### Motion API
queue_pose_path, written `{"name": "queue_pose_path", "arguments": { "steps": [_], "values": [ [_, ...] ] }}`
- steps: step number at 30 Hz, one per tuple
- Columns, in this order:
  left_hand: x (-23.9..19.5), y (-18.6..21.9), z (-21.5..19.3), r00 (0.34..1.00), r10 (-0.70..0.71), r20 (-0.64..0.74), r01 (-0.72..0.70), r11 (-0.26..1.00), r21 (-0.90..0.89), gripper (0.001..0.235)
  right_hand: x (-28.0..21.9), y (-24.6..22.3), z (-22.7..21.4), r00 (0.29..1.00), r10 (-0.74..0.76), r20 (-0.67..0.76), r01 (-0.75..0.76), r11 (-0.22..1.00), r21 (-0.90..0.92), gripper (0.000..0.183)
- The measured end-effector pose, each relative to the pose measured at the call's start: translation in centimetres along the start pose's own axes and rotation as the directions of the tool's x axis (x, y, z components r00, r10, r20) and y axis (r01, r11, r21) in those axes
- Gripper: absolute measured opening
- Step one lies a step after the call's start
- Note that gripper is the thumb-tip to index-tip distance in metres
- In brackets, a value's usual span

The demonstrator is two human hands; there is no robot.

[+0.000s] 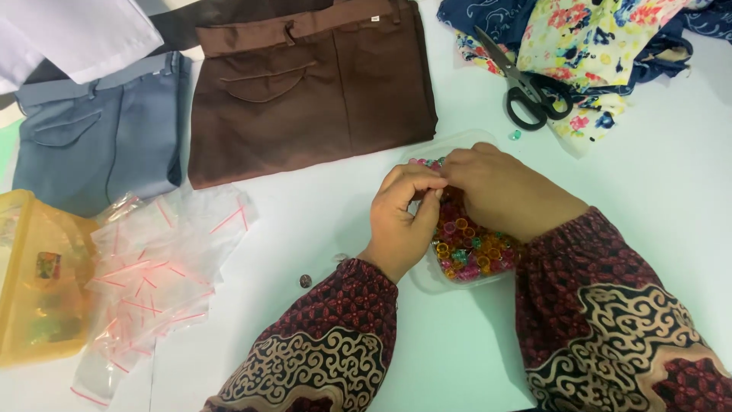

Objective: Packaging small metal charms and colorful beads into plastic zip-lock bags

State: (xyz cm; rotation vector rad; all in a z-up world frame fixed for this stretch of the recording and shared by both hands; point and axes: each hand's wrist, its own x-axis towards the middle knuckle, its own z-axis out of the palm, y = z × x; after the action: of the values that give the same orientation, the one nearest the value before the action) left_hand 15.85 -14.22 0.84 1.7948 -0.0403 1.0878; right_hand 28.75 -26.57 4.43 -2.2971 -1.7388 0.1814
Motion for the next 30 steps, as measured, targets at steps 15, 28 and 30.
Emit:
{"name": "queue_pose_path", "arguments": {
  "steps": [15,28,30],
  "values": [
    [-0.7,0.2,-0.3,0.997,-0.019,0.074,0.016,0.999,0.034,0.026,-6.4,-0.4,-4.8,0.981,0.171,0.092,-0.189,0.951,0.247,0.055],
    [-0.4,-0.3,0.1,0.999,0.031,-0.026,-0.032,0.999,-0.013,0.023,-1.6,-0.7,2.0,0.991,-0.065,-0.116,0.072,0.996,0.058,0.023],
    [-0.7,-0.5,0.1,0.999,0.037,-0.037,-0.038,0.999,-0.027,0.023,-2.0,-0.9,1.8,0.994,-0.037,-0.101,0.047,0.994,0.094,0.023]
  ]
}}
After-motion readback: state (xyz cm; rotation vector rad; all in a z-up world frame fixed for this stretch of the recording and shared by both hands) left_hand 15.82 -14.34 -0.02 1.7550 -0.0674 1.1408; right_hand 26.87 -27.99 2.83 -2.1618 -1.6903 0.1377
